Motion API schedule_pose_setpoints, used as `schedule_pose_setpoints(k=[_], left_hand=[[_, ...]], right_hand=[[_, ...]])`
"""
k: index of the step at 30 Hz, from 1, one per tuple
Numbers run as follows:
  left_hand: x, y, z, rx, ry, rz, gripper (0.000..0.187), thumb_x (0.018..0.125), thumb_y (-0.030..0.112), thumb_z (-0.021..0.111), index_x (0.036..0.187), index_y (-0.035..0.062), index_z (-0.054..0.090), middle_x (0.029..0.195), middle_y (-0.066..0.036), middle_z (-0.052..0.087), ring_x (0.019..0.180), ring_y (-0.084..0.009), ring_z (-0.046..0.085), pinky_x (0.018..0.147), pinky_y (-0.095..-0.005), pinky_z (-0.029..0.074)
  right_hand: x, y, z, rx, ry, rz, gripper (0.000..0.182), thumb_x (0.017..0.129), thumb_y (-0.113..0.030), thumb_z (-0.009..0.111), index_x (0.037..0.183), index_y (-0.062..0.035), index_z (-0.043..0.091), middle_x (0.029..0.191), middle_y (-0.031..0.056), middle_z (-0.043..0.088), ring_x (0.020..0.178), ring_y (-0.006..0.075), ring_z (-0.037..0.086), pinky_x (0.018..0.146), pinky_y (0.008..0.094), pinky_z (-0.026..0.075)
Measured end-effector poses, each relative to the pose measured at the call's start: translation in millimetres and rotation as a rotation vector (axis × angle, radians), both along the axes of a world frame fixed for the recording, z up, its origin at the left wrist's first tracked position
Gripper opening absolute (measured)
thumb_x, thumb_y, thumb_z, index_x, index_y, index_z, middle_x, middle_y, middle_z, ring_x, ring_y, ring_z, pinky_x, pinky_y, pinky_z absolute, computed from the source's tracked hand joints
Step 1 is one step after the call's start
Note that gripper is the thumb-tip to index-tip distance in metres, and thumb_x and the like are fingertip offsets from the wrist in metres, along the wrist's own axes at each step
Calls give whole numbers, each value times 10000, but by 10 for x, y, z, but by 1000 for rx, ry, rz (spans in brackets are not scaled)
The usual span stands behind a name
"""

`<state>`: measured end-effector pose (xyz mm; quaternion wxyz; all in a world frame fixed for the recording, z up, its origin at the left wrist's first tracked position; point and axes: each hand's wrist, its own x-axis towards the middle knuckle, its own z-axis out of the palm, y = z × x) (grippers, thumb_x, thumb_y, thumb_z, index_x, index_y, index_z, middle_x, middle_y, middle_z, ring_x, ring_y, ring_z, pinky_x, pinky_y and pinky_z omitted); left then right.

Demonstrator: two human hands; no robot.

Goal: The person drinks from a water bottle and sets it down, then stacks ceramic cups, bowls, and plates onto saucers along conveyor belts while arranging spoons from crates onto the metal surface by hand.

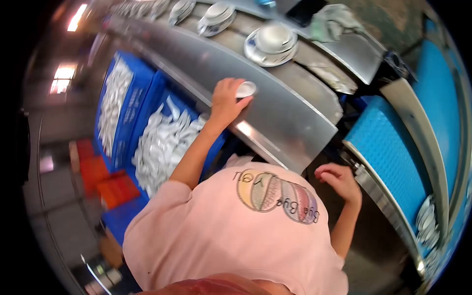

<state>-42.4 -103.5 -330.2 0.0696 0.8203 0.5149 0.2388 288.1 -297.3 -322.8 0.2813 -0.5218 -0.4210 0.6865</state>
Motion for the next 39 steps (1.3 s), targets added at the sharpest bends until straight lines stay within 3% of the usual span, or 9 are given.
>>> schedule_pose_setpoints(k=[3,6,10,15,19,24,32,35,39], left_hand=[[-22,-196,56,9,-11,12,562,627,224,727,1115,55,507,1036,-112,518,977,-299,475,831,-399,363],[-343,-377,162,83,37,101,531,648,180,699,1125,59,502,1059,-126,522,1003,-303,480,855,-406,347],[-1220,-682,211,13,239,253,416,688,41,627,1094,55,538,1047,-141,543,978,-328,495,854,-400,395],[-1492,-645,100,-267,418,-31,729,572,156,762,1208,18,435,1235,-184,430,1144,-346,415,987,-393,328],[-1425,-450,-292,-344,589,-200,803,520,227,793,1193,-21,432,1199,-220,426,1142,-365,401,1012,-413,294],[-1510,-403,-411,-248,591,-142,342,525,121,748,754,39,507,819,-131,482,828,-318,485,702,-413,410],[-1812,-475,-330,-119,415,145,356,577,84,677,879,41,495,859,-162,511,841,-353,485,722,-429,408],[-1387,-396,237,40,286,238,344,616,89,677,922,58,523,811,-140,529,745,-335,533,651,-391,448],[-377,-164,666,129,235,-347,393,566,63,714,915,79,535,774,-91,539,709,-287,540,631,-367,448]], right_hand=[[-262,-359,-1280,-284,-138,-157,231,819,-94,525,1004,25,596,884,107,633,795,184,597,716,290,472],[-793,15,-2179,-74,-308,-312,236,821,-96,528,1013,26,590,891,107,633,803,184,597,721,291,472],[-1305,834,-2439,149,-439,-390,243,824,-98,532,1026,27,583,901,108,632,814,184,596,728,293,473],[-1440,1159,-2509,195,-523,-386,253,828,-100,538,1042,28,574,913,109,631,827,185,595,736,295,473],[-1218,1067,-2454,221,-526,-392,261,830,-102,542,1055,29,566,923,110,630,837,185,595,743,296,473],[-625,512,-2219,206,-466,-409,273,834,-105,548,1071,31,557,936,111,630,851,186,594,751,298,474],[-122,-259,-735,48,-579,-107,316,838,-110,552,1128,14,530,1024,134,616,912,215,591,801,306,455],[-93,-259,-238,94,-405,-148,336,831,-101,562,1146,10,524,1013,111,617,909,173,582,800,285,450],[-54,-165,118,158,-263,-279,301,832,-45,532,1128,10,536,997,84,608,917,151,570,810,265,444]])
